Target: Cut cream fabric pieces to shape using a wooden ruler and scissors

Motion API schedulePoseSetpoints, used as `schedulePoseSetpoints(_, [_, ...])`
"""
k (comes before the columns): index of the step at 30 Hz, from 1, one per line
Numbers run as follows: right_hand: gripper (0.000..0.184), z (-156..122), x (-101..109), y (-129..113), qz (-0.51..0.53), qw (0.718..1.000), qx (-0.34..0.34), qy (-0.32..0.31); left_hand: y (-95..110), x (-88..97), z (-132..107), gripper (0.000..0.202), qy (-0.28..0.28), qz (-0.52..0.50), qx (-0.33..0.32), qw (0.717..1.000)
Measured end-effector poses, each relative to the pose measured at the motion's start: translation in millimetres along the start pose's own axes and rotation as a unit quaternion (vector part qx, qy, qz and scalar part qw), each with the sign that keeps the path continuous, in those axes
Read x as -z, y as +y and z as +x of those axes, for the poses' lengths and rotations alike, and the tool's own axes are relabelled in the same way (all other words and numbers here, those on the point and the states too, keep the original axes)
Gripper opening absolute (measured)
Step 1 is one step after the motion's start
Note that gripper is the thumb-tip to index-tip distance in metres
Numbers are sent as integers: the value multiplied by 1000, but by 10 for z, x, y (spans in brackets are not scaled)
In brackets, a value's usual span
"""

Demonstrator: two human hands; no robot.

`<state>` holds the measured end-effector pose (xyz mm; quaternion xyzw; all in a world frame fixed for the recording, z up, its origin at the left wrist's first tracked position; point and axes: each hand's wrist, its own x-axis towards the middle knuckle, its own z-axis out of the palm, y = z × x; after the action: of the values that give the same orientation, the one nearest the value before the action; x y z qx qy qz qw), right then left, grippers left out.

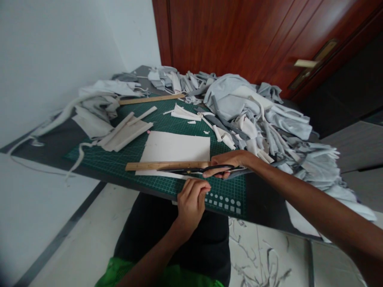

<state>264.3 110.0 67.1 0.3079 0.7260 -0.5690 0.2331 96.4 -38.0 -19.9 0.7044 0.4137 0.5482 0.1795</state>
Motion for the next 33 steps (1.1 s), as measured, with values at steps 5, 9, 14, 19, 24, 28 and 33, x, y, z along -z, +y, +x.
schedulePoseSetpoints(5, [63,41,-3,-37,3,1000,-26,-12,18,13,17,20,0,6,-3,1000])
schedulePoseSetpoints(9, [59,38,3,-110,-12,1000,9,-1,21,15,18,21,-1,8,-5,1000])
schedulePoseSetpoints(14, [62,45,39,-204,-46,999,-15,-3,13,6,8,22,-7,13,0,1000])
schedulePoseSetpoints(19, [67,74,43,-278,-57,996,-62,-3,12,5,11,22,-7,18,2,1000])
schedulePoseSetpoints(24, [70,95,14,-300,-68,997,-37,8,7,7,11,21,-4,19,0,1000])
schedulePoseSetpoints(28, [70,102,-24,-303,-65,997,-36,35,-2,19,18,20,-8,14,-14,1000])
schedulePoseSetpoints(33, [66,124,-54,-290,-50,996,-53,54,-17,52,20,20,-26,8,-13,1000])
